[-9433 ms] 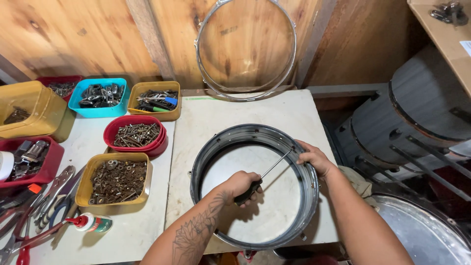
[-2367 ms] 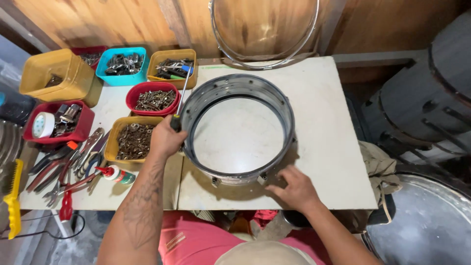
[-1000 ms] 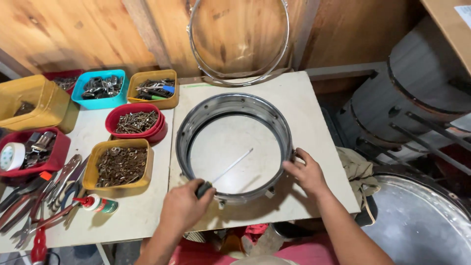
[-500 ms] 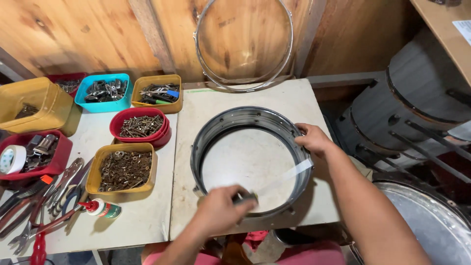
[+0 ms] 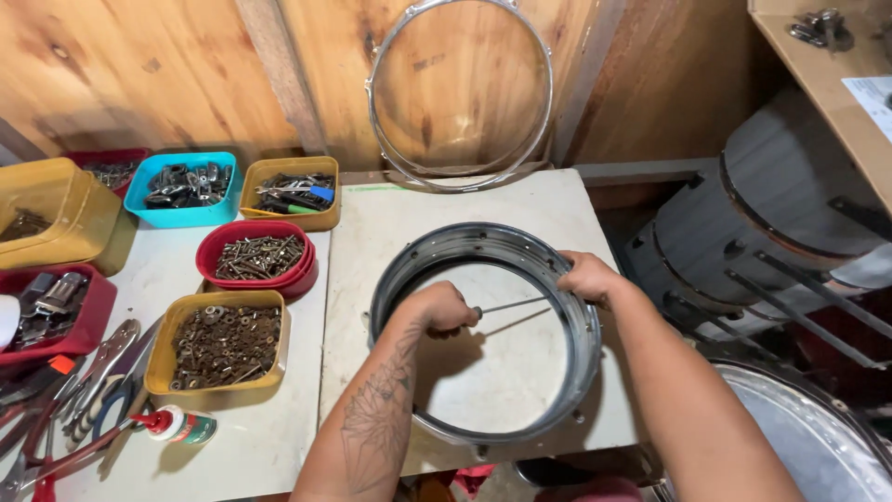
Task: The person uses a screwdriver to tighten the tension rods on a drum rim. They systematically rotate the drum and tighten each rod around the circumference.
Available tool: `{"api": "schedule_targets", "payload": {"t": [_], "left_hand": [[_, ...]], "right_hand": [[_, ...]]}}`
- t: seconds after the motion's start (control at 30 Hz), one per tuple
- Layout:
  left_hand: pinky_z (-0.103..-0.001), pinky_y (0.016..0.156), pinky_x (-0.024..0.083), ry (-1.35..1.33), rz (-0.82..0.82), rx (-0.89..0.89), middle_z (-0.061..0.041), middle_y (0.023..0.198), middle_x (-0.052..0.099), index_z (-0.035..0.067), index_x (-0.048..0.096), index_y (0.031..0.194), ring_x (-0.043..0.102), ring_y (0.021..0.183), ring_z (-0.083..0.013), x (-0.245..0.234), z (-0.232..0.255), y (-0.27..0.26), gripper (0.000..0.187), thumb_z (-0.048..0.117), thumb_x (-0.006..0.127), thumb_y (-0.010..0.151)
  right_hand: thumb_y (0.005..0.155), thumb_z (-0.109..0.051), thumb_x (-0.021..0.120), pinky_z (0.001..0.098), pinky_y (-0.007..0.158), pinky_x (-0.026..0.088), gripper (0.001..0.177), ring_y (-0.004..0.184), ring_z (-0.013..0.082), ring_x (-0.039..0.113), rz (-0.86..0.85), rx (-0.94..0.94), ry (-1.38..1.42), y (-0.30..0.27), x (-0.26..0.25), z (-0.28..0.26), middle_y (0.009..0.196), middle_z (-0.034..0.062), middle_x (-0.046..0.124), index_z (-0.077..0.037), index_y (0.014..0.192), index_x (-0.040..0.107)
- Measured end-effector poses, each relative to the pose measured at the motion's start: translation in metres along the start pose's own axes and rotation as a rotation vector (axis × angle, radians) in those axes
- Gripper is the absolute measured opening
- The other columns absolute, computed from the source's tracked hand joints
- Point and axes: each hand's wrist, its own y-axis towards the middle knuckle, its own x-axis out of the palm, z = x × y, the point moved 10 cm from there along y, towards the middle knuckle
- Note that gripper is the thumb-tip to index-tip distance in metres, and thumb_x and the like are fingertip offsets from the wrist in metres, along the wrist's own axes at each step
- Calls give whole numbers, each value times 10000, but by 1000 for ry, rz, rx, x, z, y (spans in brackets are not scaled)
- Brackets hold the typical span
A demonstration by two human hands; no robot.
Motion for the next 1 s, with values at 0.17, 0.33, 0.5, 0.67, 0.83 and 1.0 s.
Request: {"api": "schedule_targets", "payload": {"t": [0.17,0.33,0.5,0.67,0.83,1.0], "left_hand": [[-460,881,593,93,49,32,-211,949,758,49,785,991,744,1009,-349,16,22,-40,425,399,679,776],[-515,1002,532,97,72,99,-287,1134,715,-7,737,1127,659,1189,-424,24,30,-33,506,405,592,871],[-491,969,542,81,136,38,-248,1100,719,20,729,1137,662,1184,-397,14,30,-47,518,409,566,836],[-494,944,546,55,156,12,-234,1066,723,38,741,1102,669,1164,-394,21,13,-42,507,430,573,827],[-483,923,551,26,183,12,-223,1030,729,46,747,1069,679,1139,-391,21,12,-43,486,428,581,819],[-500,923,546,5,179,5,-244,1035,722,25,741,1083,675,1139,-411,21,13,-42,477,394,569,833]], "right_hand": [[548,-80,667,419,881,537,778,1053,330,695,-50,42,74,-29,-13,-33,1086,184,751,-179,1319,708],[560,-58,662,425,872,533,787,1035,368,683,-59,65,134,-22,-9,-23,1102,227,733,-134,1344,688],[565,-64,674,406,849,551,801,1033,335,697,-87,74,107,-17,-10,-21,1117,187,741,-206,1353,690],[575,-36,665,410,835,545,791,1009,341,684,-78,100,198,-30,-7,-28,1101,206,729,-184,1352,687],[578,-37,682,426,840,542,809,1013,346,673,-86,118,235,-45,-12,-44,1110,215,717,-180,1374,671],[577,-14,682,406,790,554,814,966,342,669,-97,126,309,-38,-7,-38,1079,219,706,-177,1374,666]]}}
